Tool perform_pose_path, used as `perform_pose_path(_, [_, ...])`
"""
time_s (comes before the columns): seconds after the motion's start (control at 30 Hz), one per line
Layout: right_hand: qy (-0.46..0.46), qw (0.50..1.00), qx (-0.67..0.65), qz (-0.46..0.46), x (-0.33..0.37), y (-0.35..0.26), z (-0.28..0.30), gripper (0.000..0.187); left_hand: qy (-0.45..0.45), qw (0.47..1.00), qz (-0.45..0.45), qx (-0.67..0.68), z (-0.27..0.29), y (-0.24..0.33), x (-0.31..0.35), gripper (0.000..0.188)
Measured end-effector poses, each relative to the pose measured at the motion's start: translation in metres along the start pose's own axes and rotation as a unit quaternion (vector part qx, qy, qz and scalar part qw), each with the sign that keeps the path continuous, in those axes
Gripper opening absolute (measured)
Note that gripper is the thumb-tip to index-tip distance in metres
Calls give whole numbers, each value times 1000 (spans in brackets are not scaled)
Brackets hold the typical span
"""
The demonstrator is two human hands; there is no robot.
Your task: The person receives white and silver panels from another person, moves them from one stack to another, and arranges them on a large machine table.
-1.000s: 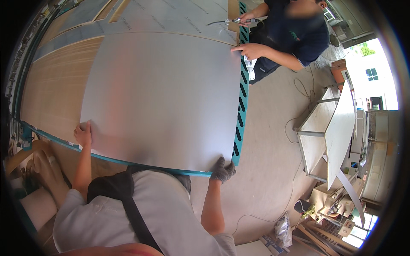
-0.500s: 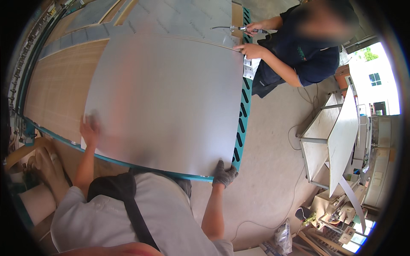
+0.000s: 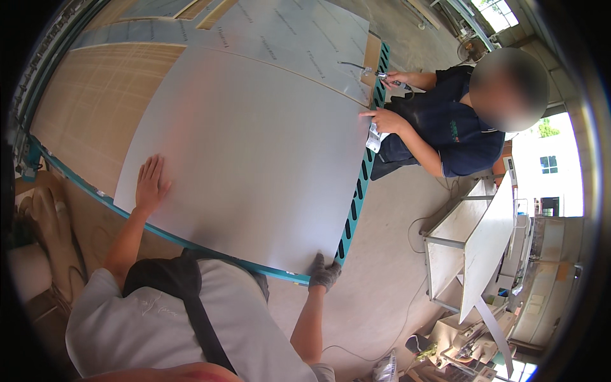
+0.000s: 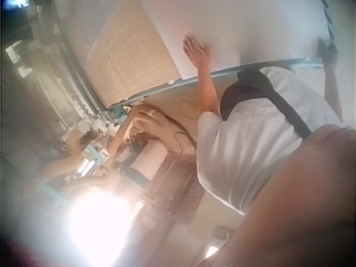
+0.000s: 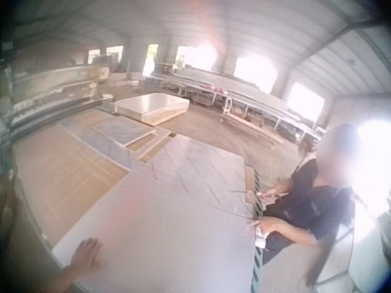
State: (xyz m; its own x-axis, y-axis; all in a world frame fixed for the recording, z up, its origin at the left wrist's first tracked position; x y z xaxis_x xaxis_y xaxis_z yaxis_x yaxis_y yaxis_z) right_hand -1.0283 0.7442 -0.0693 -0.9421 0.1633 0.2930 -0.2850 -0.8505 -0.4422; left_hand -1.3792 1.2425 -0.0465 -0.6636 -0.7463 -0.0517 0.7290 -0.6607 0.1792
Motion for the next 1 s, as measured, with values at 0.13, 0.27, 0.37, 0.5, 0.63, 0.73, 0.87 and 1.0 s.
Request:
perform_pose_path(0.13, [5,1000,-3,6,5,-7,2,71,-10,1000,9,-13,-1,-3,-3,78])
perform_pose_path(0.27, [30,999,20,19,10,-10,2,68,-36,999,-2,-8,-7,-6,2,79])
perform_pose_path(0.37, [4,999,-17,31,7,7,-7,67,-49,997,-53,8,-8,17,16,78])
perform_pose_path(0.5, [-13,1000,-26,-4,13,10,-6,68,-60,991,-120,29,-17,41,48,81])
perform_pose_path(0.63, [-11,998,-68,16,8,2,-6,63,-80,989,-124,34,-8,58,64,80])
perform_pose_path(0.73, [-39,985,-162,39,-1,18,-11,58,-70,989,-119,45,-5,60,63,78])
perform_pose_path(0.87, [-31,976,-200,78,-8,24,-17,55,-59,990,-115,47,-7,59,62,76])
perform_pose_path(1.0, [65,976,131,161,9,21,-9,54,-62,992,-99,41,-3,53,56,75])
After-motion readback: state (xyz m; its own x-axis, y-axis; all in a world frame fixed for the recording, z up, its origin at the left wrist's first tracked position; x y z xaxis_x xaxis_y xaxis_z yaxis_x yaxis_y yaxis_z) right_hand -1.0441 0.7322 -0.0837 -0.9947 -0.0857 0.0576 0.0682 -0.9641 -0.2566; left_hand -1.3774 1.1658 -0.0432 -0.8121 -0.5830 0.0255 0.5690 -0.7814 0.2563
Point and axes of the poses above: each hand's wrist, its own x-axis away from the middle knuckle, its own z-axis out of the back of the hand, y = z × x, the point moved 4 cm from there along -x, towards the middle knuckle, and after that the axes turned 1 degree about x, right-handed, at the moved point
